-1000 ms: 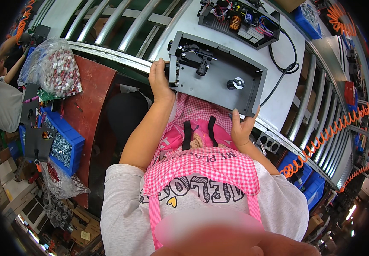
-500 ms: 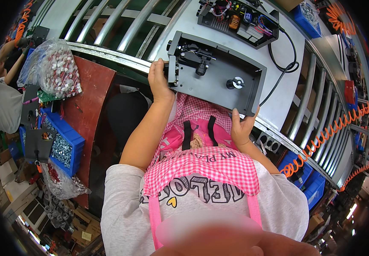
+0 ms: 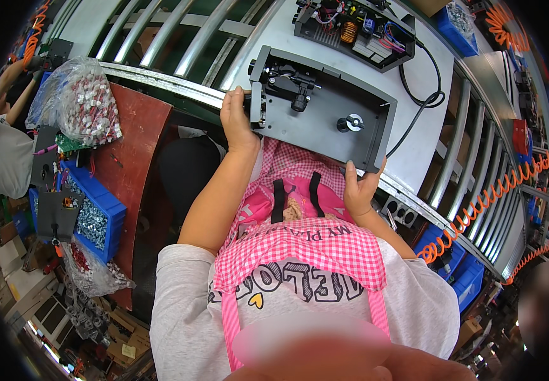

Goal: Assembling the internal components and housing of a portable welding machine on an industrial production line.

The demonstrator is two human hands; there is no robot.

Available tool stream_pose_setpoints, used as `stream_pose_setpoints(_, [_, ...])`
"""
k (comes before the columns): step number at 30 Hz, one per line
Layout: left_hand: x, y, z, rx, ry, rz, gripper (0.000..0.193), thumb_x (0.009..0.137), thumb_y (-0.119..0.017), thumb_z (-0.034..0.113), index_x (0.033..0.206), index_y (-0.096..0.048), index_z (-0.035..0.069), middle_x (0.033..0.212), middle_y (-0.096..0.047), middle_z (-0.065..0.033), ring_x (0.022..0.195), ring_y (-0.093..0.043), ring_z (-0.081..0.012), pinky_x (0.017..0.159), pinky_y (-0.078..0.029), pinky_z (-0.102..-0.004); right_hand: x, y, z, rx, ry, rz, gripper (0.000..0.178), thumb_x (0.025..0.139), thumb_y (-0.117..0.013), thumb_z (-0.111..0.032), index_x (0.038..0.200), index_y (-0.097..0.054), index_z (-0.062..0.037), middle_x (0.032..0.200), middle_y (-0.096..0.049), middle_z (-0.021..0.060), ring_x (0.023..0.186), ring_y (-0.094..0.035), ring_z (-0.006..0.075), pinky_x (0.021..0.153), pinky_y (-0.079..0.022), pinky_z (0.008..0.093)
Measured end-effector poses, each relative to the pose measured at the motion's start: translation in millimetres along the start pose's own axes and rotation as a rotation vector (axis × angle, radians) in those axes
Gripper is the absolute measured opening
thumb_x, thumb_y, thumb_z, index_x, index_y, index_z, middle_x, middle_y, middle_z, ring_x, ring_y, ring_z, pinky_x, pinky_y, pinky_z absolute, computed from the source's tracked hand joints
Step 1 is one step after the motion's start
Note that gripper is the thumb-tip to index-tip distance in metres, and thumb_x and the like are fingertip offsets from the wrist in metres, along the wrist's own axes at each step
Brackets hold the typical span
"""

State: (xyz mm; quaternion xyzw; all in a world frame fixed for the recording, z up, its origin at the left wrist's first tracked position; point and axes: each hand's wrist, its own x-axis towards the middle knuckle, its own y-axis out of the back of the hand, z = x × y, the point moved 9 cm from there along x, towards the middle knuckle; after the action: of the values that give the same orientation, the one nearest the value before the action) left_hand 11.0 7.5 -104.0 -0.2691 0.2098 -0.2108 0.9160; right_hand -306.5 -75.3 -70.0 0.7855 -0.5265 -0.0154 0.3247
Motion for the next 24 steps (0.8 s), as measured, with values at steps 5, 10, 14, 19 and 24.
stream_pose_setpoints(5, [0.9, 0.4, -0.3, -0.002, -0.001, 0.005, 0.024, 0.102, -0.059, 0.03, 0.095, -0.06, 0.007, 0.089, -0.064, -0.003, 0.081, -0.059, -0.0105, 0.075, -0.048, -0.0263, -0.2, -0.9, 0.8, 0.017, -0.018, -0.008, 0.07, 0.091, -0.066, -0.008, 0.15, -0.032, 0.0095, 0.15, -0.038, 0.0281, 0.14, -0.038, 0.0421, 0.117, -0.027, 0.0477])
stream_pose_setpoints(10, [0.3, 0.2, 0.0, -0.004, -0.001, 0.009, 0.024, 0.102, -0.059, 0.029, 0.094, -0.06, 0.006, 0.088, -0.064, -0.0031, 0.081, -0.059, -0.0105, 0.075, -0.048, -0.0263, 0.5, -0.2, -0.9, 0.004, -0.004, -0.006, 0.07, 0.09, -0.066, -0.007, 0.15, -0.032, 0.0096, 0.15, -0.038, 0.0283, 0.14, -0.037, 0.0426, 0.118, -0.027, 0.0482])
stream_pose_setpoints(14, [0.3, 1.7, -0.5, 0.02, -0.002, 0.001, 0.024, 0.102, -0.058, 0.03, 0.097, -0.061, 0.006, 0.09, -0.064, -0.0038, 0.082, -0.06, -0.0113, 0.075, -0.05, -0.0271, -0.6, -0.7, 1.0, 0.017, -0.003, -0.005, 0.071, 0.09, -0.066, -0.006, 0.15, -0.032, 0.0096, 0.151, -0.037, 0.0284, 0.14, -0.037, 0.0426, 0.118, -0.027, 0.048])
stream_pose_setpoints(19, [3.2, 6.1, -4.4, 0.031, 0.004, -0.01, 0.026, 0.101, -0.056, 0.032, 0.102, -0.062, 0.006, 0.095, -0.066, -0.0054, 0.085, -0.063, -0.0134, 0.075, -0.053, -0.0289, 0.5, -0.2, -0.5, 0.028, -0.006, -0.005, 0.072, 0.09, -0.065, -0.006, 0.151, -0.03, 0.0096, 0.15, -0.038, 0.0284, 0.139, -0.038, 0.0417, 0.117, -0.027, 0.0471])
stream_pose_setpoints(24, [4.4, 6.8, -5.2, 0.033, -0.002, -0.013, 0.026, 0.101, -0.057, 0.032, 0.103, -0.062, 0.006, 0.095, -0.066, -0.0053, 0.085, -0.063, -0.0133, 0.075, -0.053, -0.0291, 2.7, 0.8, -4.6, 0.015, 0.001, -0.005, 0.072, 0.091, -0.065, -0.007, 0.151, -0.029, 0.0095, 0.149, -0.038, 0.0284, 0.138, -0.039, 0.0411, 0.117, -0.028, 0.046])
